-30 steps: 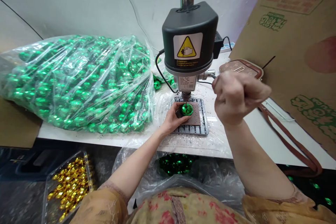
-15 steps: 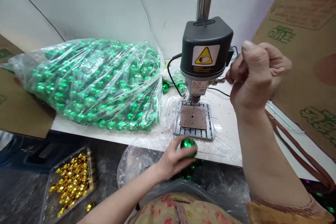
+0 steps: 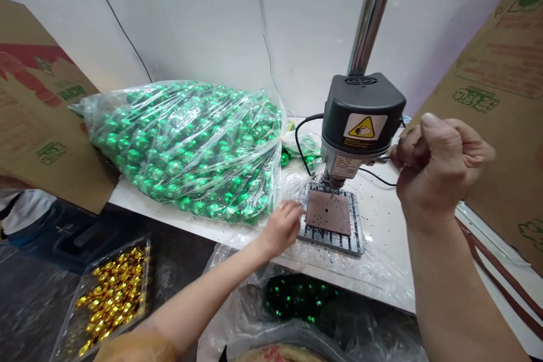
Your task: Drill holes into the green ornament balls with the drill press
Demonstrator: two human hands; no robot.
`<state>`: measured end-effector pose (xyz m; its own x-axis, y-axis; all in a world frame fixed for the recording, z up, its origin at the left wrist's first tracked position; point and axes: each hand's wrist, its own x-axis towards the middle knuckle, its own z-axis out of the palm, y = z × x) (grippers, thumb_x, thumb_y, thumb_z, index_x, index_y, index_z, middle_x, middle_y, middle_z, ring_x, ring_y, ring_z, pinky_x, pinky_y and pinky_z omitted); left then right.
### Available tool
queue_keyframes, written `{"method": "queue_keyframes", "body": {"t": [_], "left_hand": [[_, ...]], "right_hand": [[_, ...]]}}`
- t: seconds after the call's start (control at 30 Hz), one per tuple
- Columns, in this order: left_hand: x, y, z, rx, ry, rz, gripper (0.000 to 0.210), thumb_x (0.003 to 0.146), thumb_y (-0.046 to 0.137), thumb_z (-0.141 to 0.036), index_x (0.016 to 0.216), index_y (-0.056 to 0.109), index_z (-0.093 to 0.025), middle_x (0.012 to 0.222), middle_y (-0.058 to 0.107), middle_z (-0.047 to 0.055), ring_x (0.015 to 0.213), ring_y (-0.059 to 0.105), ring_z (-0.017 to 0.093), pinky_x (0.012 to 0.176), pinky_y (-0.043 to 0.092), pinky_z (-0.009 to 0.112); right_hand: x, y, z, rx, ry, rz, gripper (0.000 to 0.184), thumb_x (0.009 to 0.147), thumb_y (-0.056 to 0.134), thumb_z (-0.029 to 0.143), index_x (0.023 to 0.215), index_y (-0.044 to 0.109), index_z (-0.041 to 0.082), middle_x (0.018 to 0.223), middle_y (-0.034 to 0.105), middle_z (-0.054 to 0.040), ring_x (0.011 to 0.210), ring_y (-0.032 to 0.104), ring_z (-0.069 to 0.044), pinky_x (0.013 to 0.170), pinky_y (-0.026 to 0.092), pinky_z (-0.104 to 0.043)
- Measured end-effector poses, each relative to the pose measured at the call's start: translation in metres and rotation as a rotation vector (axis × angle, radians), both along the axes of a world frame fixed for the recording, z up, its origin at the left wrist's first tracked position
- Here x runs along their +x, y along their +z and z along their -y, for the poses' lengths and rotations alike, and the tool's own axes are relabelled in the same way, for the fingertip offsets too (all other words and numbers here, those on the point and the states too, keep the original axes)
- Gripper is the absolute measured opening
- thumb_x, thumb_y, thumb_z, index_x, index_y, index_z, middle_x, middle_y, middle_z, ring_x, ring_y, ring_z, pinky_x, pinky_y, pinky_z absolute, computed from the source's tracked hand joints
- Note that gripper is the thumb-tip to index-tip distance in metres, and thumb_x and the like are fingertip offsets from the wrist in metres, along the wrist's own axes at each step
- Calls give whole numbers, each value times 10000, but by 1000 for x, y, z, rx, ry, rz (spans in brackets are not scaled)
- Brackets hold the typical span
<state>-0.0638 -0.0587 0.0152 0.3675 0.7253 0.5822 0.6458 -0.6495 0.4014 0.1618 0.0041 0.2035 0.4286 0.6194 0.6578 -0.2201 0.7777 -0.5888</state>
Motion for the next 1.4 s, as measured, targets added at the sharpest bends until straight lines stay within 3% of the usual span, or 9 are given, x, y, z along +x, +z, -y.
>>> {"method": "queue_keyframes", "body": {"t": [0.1, 0.2, 0.3, 0.43, 0.67, 0.83, 0.97, 1.13, 1.4], "left_hand": [[2, 33, -84, -180, 270, -160, 344, 895, 446, -50, 1136, 642, -198, 1118, 661, 127, 1110, 624, 272, 995, 528, 451], [3, 49, -148, -299, 443, -280, 332, 922, 454, -55, 1186, 621, -165, 1223, 610, 169, 1167, 594, 287, 1018, 497, 445], [-1, 46, -184, -350, 534, -298, 315, 896, 464, -14, 1141, 632, -115, 1213, 589, 231, 1170, 587, 326, 999, 490, 483], [-8, 35, -200, -389, 573, -301, 256, 866, 576, -46, 1093, 662, -129, 1226, 571, 231, 1214, 567, 358, 1029, 460, 495], [-20, 37, -187, -377, 536, -145, 420, 811, 714, -170, 1215, 615, -226, 1235, 570, 130, 1130, 616, 310, 987, 506, 439], [-24, 46, -140, -693, 98, 820, 446, 865, 664, -390, 1269, 537, -250, 986, 646, 35, 838, 664, 184, 856, 596, 420], [-12, 49, -98, -891, -101, 1218, 381, 836, 739, -461, 1099, 579, -235, 1076, 684, 55, 930, 697, 197, 925, 612, 472], [8, 36, -73, -972, -134, 1221, 414, 775, 818, -387, 1056, 561, -226, 1020, 703, 24, 924, 716, 196, 961, 600, 527], [30, 10, -67, -847, 26, 1097, 573, 668, 899, -413, 1114, 613, -194, 998, 754, 51, 900, 714, 179, 890, 550, 348]], "right_hand": [[-2, 2, 3, -12, -14, -2, 411, 671, 701, 265, 420, 378, 222, 359, 346, 69, 312, 299, -66, 312, 200, -264], [-3, 3, 6, -26, -31, 8, 403, 670, 699, 259, 420, 385, 222, 364, 345, 67, 322, 301, -71, 326, 191, -279], [-3, 4, 7, -25, -41, 14, 392, 682, 687, 235, 425, 390, 222, 374, 344, 66, 328, 297, -74, 336, 167, -297], [-3, 2, 6, -1, -58, 18, 387, 696, 664, 199, 427, 387, 227, 379, 341, 66, 325, 300, -84, 333, 167, -321], [-2, -1, 5, 59, -87, 57, 392, 771, 630, 168, 461, 394, 215, 407, 353, 74, 338, 333, -67, 335, 211, -310], [-3, -3, 4, 69, -85, 46, 405, 792, 613, 166, 472, 370, 211, 407, 326, 77, 346, 337, -59, 347, 188, -292], [-4, -4, 3, 90, -79, 34, 402, 810, 603, 156, 484, 374, 206, 409, 325, 79, 355, 319, -43, 367, 179, -273], [-2, -7, 0, 104, -68, 44, 394, 822, 609, 174, 501, 383, 211, 413, 335, 83, 354, 324, -42, 375, 205, -266], [1, -10, -4, 112, -69, 81, 441, 868, 658, 266, 518, 393, 227, 425, 351, 70, 368, 311, -75, 398, 222, -295]]}}
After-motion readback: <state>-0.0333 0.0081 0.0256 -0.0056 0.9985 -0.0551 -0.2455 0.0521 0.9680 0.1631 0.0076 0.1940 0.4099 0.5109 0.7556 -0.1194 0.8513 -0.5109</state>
